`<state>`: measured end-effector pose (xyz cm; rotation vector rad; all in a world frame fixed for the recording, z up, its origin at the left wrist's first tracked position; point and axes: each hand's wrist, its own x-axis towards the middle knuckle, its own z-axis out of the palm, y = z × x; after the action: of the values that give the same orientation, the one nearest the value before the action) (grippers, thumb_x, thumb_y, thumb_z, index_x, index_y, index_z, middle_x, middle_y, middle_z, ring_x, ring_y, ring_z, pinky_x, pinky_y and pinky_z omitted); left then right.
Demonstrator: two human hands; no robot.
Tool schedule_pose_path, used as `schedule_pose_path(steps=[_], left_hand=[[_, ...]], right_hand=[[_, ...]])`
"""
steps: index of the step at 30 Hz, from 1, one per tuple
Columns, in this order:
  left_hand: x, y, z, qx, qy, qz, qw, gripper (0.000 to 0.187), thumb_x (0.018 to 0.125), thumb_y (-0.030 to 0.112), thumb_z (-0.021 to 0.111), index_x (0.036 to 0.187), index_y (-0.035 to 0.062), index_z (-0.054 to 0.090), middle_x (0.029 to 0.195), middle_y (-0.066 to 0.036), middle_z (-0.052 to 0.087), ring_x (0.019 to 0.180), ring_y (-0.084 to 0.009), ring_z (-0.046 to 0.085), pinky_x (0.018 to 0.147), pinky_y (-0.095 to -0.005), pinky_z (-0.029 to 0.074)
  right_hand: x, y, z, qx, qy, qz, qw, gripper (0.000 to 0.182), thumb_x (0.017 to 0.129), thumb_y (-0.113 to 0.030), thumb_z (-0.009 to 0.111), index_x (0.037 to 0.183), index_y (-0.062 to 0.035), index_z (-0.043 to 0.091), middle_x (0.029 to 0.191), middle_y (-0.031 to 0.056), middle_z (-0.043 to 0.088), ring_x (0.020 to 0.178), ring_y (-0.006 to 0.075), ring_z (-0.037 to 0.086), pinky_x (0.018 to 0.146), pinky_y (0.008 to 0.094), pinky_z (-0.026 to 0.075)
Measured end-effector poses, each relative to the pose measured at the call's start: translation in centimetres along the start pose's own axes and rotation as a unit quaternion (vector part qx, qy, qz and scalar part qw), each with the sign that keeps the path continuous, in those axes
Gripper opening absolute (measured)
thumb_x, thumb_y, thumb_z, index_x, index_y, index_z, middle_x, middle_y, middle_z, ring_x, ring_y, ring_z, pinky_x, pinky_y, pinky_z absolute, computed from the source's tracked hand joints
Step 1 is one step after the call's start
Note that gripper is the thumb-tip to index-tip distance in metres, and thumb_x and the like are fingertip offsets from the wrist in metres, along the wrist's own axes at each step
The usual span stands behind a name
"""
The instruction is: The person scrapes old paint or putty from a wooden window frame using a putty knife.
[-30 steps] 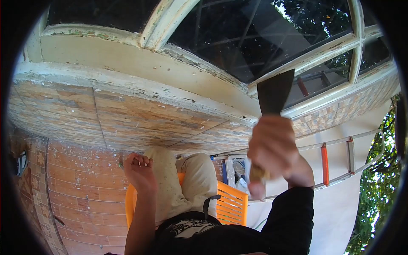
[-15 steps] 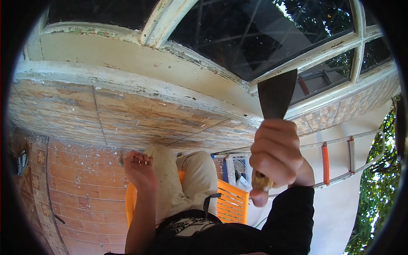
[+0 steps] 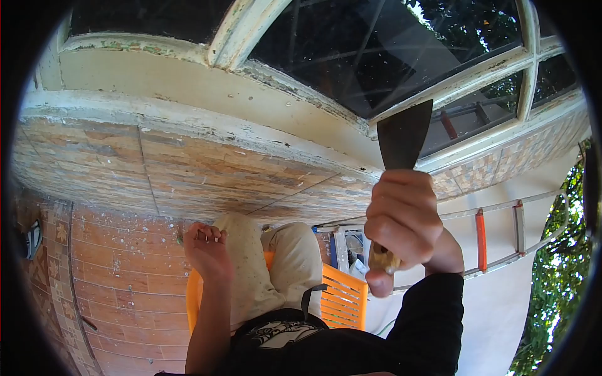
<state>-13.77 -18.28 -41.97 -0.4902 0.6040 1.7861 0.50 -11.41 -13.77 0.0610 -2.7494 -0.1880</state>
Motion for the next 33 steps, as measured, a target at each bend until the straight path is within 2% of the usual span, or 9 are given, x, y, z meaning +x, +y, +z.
schedule_pose_path(steps=[12, 15, 17, 19, 21, 22, 25, 31, 33], left_hand=[[0.0, 0.0, 0.0, 0.001, -0.006, -0.005, 1.0, 0.011, 0.087, 0.021, 0.051, 0.081, 0.0118, 0.052, 0.073, 0.002, 0.045, 0.067, -0.0136, 0.043, 0.066, -0.0324, 0.037], [0.1, 0.0, -0.2, -0.002, -0.008, -0.003, 1.0, 0.011, 0.087, 0.021, 0.051, 0.081, 0.0118, 0.052, 0.073, 0.002, 0.045, 0.067, -0.0137, 0.043, 0.066, -0.0326, 0.037], [0.0, 0.0, 0.1, 0.001, -0.008, -0.004, 1.0, 0.011, 0.087, 0.021, 0.051, 0.08, 0.0118, 0.052, 0.073, 0.002, 0.045, 0.067, -0.0137, 0.043, 0.066, -0.0325, 0.037], [-0.1, -0.1, 0.2, 0.004, -0.011, -0.003, 1.0, 0.011, 0.087, 0.02, 0.051, 0.08, 0.0117, 0.052, 0.073, 0.002, 0.045, 0.066, -0.0137, 0.043, 0.066, -0.0325, 0.037], [-0.1, 0.1, 0.0, -0.003, -0.003, -0.001, 1.0, 0.011, 0.087, 0.02, 0.051, 0.08, 0.0117, 0.052, 0.073, 0.001, 0.044, 0.066, -0.0137, 0.042, 0.065, -0.0323, 0.037], [0.0, 0.1, 0.1, -0.008, -0.002, 0.002, 1.0, 0.011, 0.087, 0.02, 0.051, 0.08, 0.0117, 0.052, 0.073, 0.001, 0.044, 0.066, -0.0137, 0.042, 0.065, -0.0323, 0.037], [-0.1, 0.0, 0.1, 0.001, -0.007, -0.005, 1.0, 0.011, 0.087, 0.02, 0.05, 0.08, 0.0115, 0.052, 0.073, 0.002, 0.044, 0.066, -0.0137, 0.042, 0.065, -0.0323, 0.037], [-0.1, -0.1, -0.1, -0.014, -0.008, 0.001, 1.0, 0.011, 0.088, 0.019, 0.049, 0.081, 0.0111, 0.052, 0.074, 0.001, 0.045, 0.067, -0.0139, 0.042, 0.065, -0.0324, 0.036], [0.0, -0.1, 0.0, -0.008, -0.002, -0.001, 1.0, 0.011, 0.088, 0.019, 0.049, 0.081, 0.0109, 0.051, 0.074, 0.001, 0.045, 0.067, -0.0142, 0.042, 0.065, -0.0325, 0.036]], right_hand=[[-0.7, 0.5, 0.5, 0.041, 0.02, 0.021, 0.999, 0.049, 0.087, -0.042, 0.045, 0.054, -0.0068, 0.035, 0.049, -0.0005, 0.028, 0.036, 0.016, 0.031, 0.036, 0.0286, 0.022], [-0.6, -0.3, -0.3, 0.045, -0.009, 0.013, 0.999, 0.048, 0.087, -0.041, 0.045, 0.055, -0.0069, 0.037, 0.05, -0.0004, 0.03, 0.037, 0.0163, 0.031, 0.036, 0.029, 0.022], [-0.9, -0.5, -0.7, 0.044, -0.065, 0.053, 0.996, 0.055, 0.091, -0.051, 0.045, 0.061, -0.0049, 0.04, 0.053, 0.0058, 0.041, 0.042, 0.0211, 0.044, 0.042, 0.0328, 0.034], [-0.7, -0.5, -0.8, 0.037, -0.067, 0.063, 0.995, 0.056, 0.092, -0.051, 0.044, 0.062, -0.0042, 0.041, 0.054, 0.0063, 0.042, 0.043, 0.0219, 0.045, 0.045, 0.0337, 0.036], [-0.4, -0.2, -0.8, 0.04, -0.017, -0.004, 0.999, 0.05, 0.09, -0.042, 0.044, 0.055, -0.0069, 0.037, 0.05, 0.0006, 0.032, 0.037, 0.0164, 0.033, 0.036, 0.0289, 0.022], [-1.0, -1.5, -1.6, 0.043, -0.052, 0.057, 0.996, 0.055, 0.091, -0.051, 0.045, 0.062, -0.0039, 0.041, 0.055, 0.007, 0.043, 0.045, 0.0236, 0.047, 0.049, 0.0362, 0.041], [-1.0, -1.3, -1.8, 0.026, -0.103, 0.072, 0.992, 0.055, 0.091, -0.051, 0.045, 0.062, -0.0043, 0.042, 0.053, 0.0064, 0.043, 0.044, 0.0233, 0.047, 0.049, 0.0365, 0.042], [-1.6, -1.8, -1.8, 0.05, -0.055, 0.047, 0.996, 0.053, 0.091, -0.051, 0.044, 0.063, -0.0053, 0.042, 0.054, 0.0068, 0.044, 0.044, 0.0236, 0.046, 0.049, 0.0369, 0.042], [-1.4, -1.4, -1.9, 0.028, -0.116, 0.074, 0.99, 0.054, 0.092, -0.05, 0.042, 0.063, -0.0052, 0.044, 0.054, 0.0062, 0.045, 0.043, 0.0229, 0.046, 0.049, 0.0362, 0.043]])
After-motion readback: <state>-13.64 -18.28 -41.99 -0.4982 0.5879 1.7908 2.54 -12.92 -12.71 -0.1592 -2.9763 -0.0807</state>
